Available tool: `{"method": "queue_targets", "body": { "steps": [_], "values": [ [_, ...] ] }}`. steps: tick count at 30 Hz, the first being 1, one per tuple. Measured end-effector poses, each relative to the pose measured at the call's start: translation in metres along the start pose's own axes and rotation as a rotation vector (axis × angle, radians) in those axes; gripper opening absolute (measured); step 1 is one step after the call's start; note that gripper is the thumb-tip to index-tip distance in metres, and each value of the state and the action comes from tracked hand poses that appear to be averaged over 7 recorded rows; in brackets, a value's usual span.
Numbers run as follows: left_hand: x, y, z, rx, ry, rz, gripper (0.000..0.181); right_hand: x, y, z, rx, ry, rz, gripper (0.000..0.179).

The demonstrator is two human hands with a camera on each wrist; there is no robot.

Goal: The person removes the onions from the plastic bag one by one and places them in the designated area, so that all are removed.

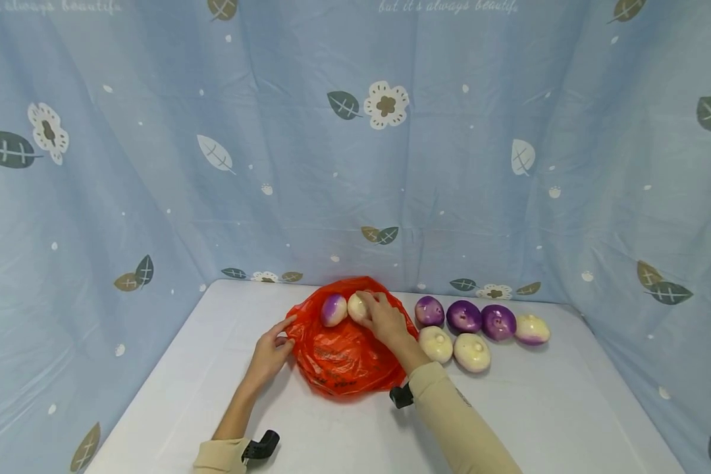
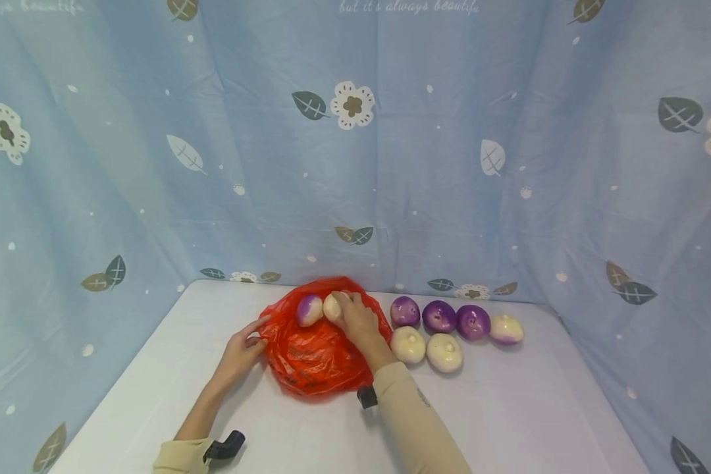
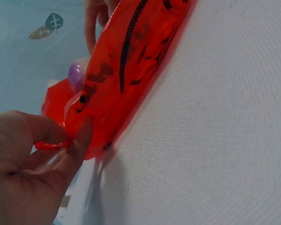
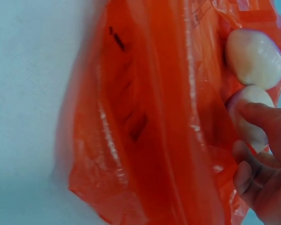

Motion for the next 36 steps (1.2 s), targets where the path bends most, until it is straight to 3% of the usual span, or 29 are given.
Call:
{"method": "queue_targets", "body": {
  "steps": [11, 17, 24, 36],
  "values": [
    [0.000, 0.000, -0.001, 0.008, -0.007, 0.003, 0.053, 0.000, 0.005, -0.005, -0.057, -0.054, -0.005, 0.059],
    [0.001, 0.000, -0.001, 0.001, -0.007, 0.011, 0.053, -0.002, 0.008, -0.011, -0.060, -0.076, -0.052, 0.062],
    [0.002, 0.001, -0.001, 0.001, -0.010, 0.016, 0.052, -0.012, 0.010, -0.009, -0.123, -0.127, -0.103, 0.064],
    [0.004, -0.001, 0.001, 0.007, -0.011, 0.026, 0.052, -0.018, 0.018, -0.008, -0.124, -0.215, -0.093, 0.065]
  ]
}}
Point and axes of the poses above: each hand's wrist, its own y-axis away from the middle knuckle, its own x-axis out of the palm, z = x × y, the point moved 4 cm from there along -y, towards the middle knuckle, and after that the axes turned 10 degrees about z, right-handed, at the moved point
